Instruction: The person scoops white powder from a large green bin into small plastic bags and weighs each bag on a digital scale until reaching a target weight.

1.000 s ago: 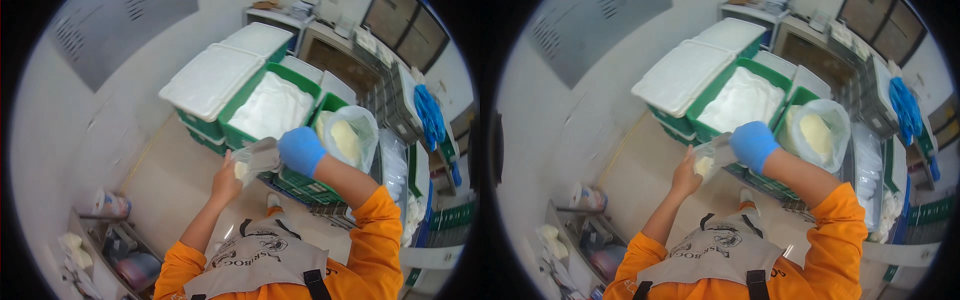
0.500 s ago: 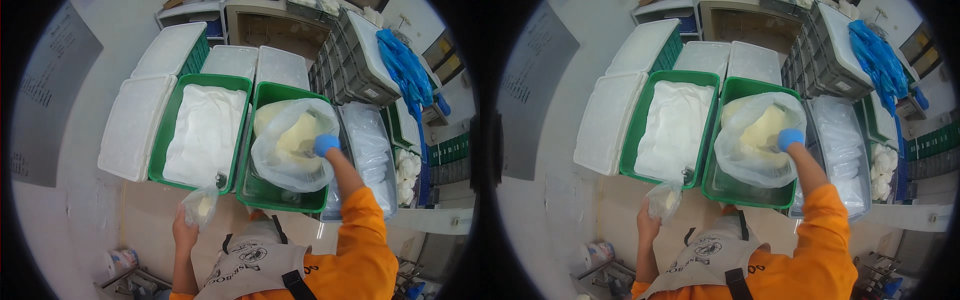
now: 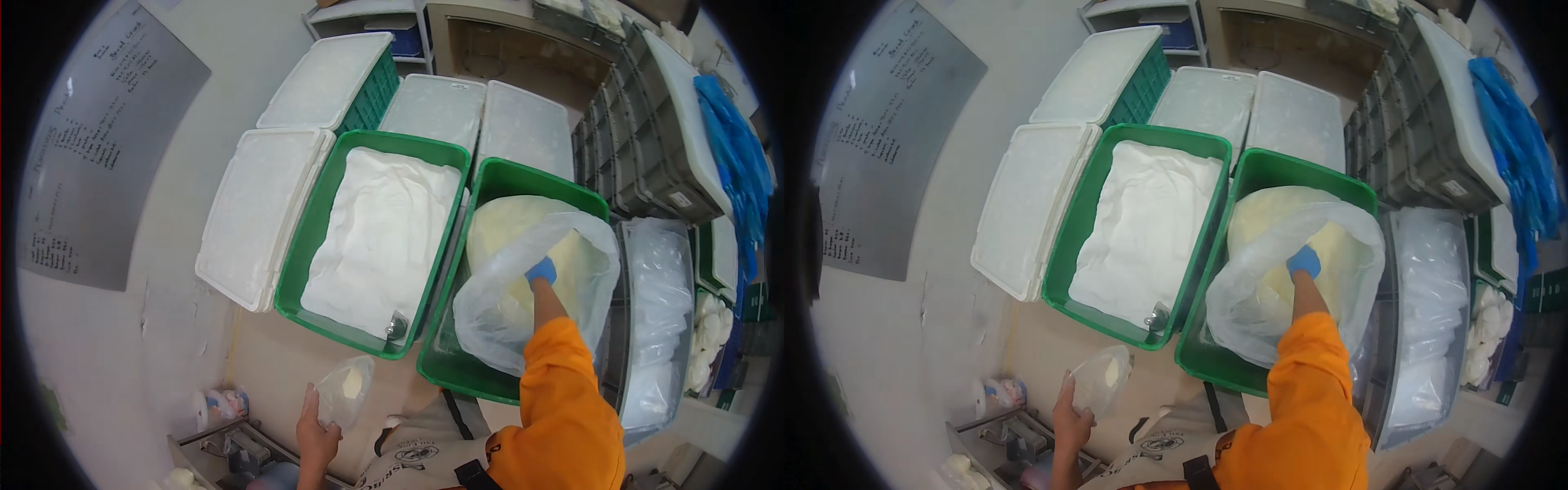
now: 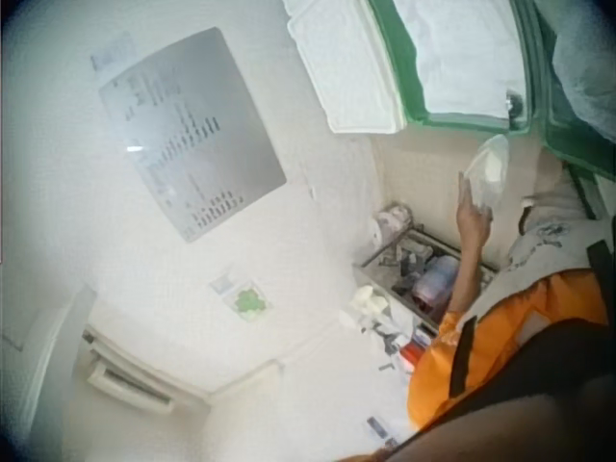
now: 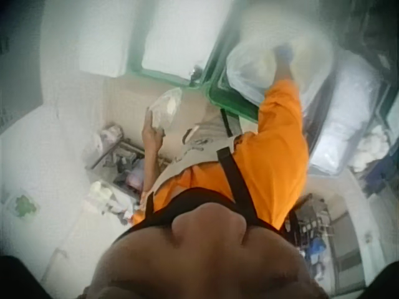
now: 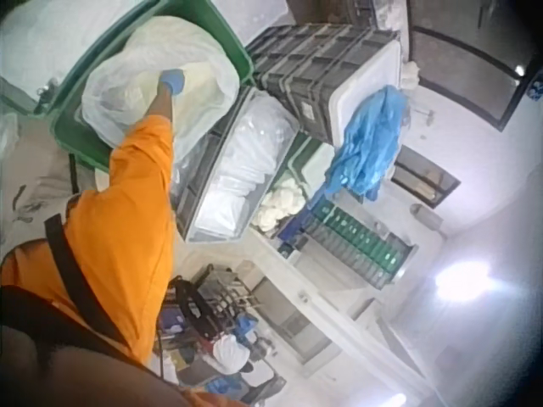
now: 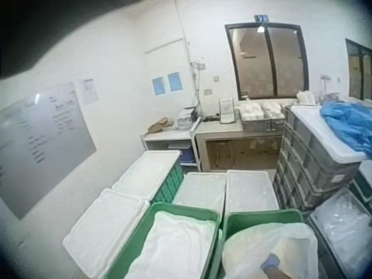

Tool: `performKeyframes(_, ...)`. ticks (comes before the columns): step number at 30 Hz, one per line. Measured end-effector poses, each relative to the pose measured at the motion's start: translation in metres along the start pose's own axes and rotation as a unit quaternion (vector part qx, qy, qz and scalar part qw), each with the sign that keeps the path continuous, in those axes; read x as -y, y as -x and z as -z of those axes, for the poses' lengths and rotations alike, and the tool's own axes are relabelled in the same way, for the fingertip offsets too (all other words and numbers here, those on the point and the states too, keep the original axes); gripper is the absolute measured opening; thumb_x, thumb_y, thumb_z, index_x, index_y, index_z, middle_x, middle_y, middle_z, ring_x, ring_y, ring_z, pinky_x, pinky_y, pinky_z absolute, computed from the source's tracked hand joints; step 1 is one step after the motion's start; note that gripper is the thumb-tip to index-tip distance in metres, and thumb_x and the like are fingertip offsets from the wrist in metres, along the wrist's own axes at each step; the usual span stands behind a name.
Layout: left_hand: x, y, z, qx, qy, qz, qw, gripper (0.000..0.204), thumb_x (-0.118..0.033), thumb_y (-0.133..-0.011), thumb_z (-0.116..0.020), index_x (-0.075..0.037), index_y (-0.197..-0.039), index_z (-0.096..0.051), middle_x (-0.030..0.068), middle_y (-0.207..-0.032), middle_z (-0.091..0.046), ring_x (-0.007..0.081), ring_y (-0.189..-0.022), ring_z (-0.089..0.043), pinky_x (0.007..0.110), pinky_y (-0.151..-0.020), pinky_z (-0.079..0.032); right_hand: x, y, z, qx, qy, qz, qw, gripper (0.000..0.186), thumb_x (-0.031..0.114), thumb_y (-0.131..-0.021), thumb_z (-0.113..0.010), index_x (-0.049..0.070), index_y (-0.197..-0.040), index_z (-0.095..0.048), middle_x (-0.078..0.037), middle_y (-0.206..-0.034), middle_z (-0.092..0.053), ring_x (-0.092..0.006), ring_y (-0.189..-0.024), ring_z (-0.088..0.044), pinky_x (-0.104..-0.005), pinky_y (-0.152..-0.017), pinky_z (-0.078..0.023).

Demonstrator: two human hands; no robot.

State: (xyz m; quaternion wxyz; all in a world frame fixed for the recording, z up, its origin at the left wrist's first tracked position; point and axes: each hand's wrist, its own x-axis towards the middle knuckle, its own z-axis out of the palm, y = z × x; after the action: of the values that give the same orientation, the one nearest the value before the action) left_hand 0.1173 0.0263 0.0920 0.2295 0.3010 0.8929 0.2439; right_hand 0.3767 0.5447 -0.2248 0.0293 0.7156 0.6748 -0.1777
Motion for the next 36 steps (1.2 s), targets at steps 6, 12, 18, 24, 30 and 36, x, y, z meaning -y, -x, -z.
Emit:
performKeyframes(6, -0.074, 0.02, 0.048, 0.033, 0.158, 0.066, 0.985, 0.077, 0.012, -0.07, -0.047, 0.005, -0.147, -0.038, 0.019, -0.157, -0.036, 0.0129, -0.071, -0.066, 0.023, -0.054, -0.053, -0.01, 0.016, 0.012, -0.004, -0.069, 0.054, 0.996, 0.035, 0.038, -0.09, -0.059, 0.007, -0.095, -0.073, -0.019, -0.101, -0.071, -0.0389, -0.093, -0.069, -0.0468, -0.083, -0.054)
performKeyframes(12, -0.117, 0.006, 0.062, 0.118, 0.266, -0.019, 0.956, 0.078, 0.013, -0.072, -0.048, 0.008, -0.148, -0.033, 0.0238, -0.158, -0.03, 0.0256, -0.132, -0.05, 0.025, -0.069, -0.057, -0.045, 0.103, 0.053, -0.082, -0.172, 0.046, 0.981, 0.039, 0.042, -0.089, -0.062, 0.004, -0.09, -0.072, -0.023, -0.091, -0.069, -0.0425, -0.086, -0.067, -0.0509, -0.076, -0.051)
performKeyframes(18, -0.098, -0.081, -0.044, 0.101, 0.17, -0.189, 0.962, 0.081, 0.004, -0.072, -0.056, 0.011, -0.148, -0.029, 0.0283, -0.155, -0.032, 0.0346, -0.145, -0.033, 0.034, -0.115, -0.03, -0.079, 0.191, 0.125, -0.072, -0.153, 0.045, 0.985, 0.036, 0.04, -0.085, -0.067, 0.005, -0.088, -0.072, -0.022, -0.085, -0.069, -0.0409, -0.082, -0.067, -0.0499, -0.072, -0.052)
performKeyframes(24, -0.129, -0.1, -0.068, 0.119, 0.183, -0.167, 0.962, 0.083, 0.002, -0.072, -0.058, 0.011, -0.149, -0.027, 0.028, -0.155, -0.032, 0.0344, -0.142, -0.038, 0.032, -0.114, -0.034, -0.118, 0.242, 0.183, -0.113, -0.166, 0.141, 0.969, 0.033, 0.035, -0.081, -0.071, 0.002, -0.085, -0.072, -0.022, -0.08, -0.068, -0.0377, -0.074, -0.067, -0.0448, -0.066, -0.051)
performKeyframes(30, -0.179, -0.088, -0.026, 0.144, 0.249, -0.151, 0.946, 0.084, 0.0, -0.072, -0.059, 0.01, -0.149, -0.027, 0.0273, -0.156, -0.031, 0.0329, -0.129, -0.052, 0.033, -0.099, -0.048, -0.125, 0.272, 0.282, -0.079, -0.172, 0.175, 0.966, 0.028, 0.032, -0.08, -0.072, 0.004, -0.085, -0.073, -0.019, -0.075, -0.067, -0.0319, -0.066, -0.066, -0.0392, -0.064, -0.05)
performKeyframes(36, -0.174, -0.118, -0.037, 0.08, 0.16, -0.274, 0.945, 0.085, -0.003, -0.073, -0.06, 0.01, -0.149, -0.025, 0.0265, -0.156, -0.03, 0.027, -0.093, -0.069, 0.033, -0.074, -0.057, -0.088, 0.276, 0.368, -0.037, -0.149, 0.257, 0.954, 0.03, 0.032, -0.078, -0.074, 0.002, -0.082, -0.071, -0.019, -0.072, -0.066, -0.0287, -0.062, -0.063, -0.038, -0.063, -0.05)
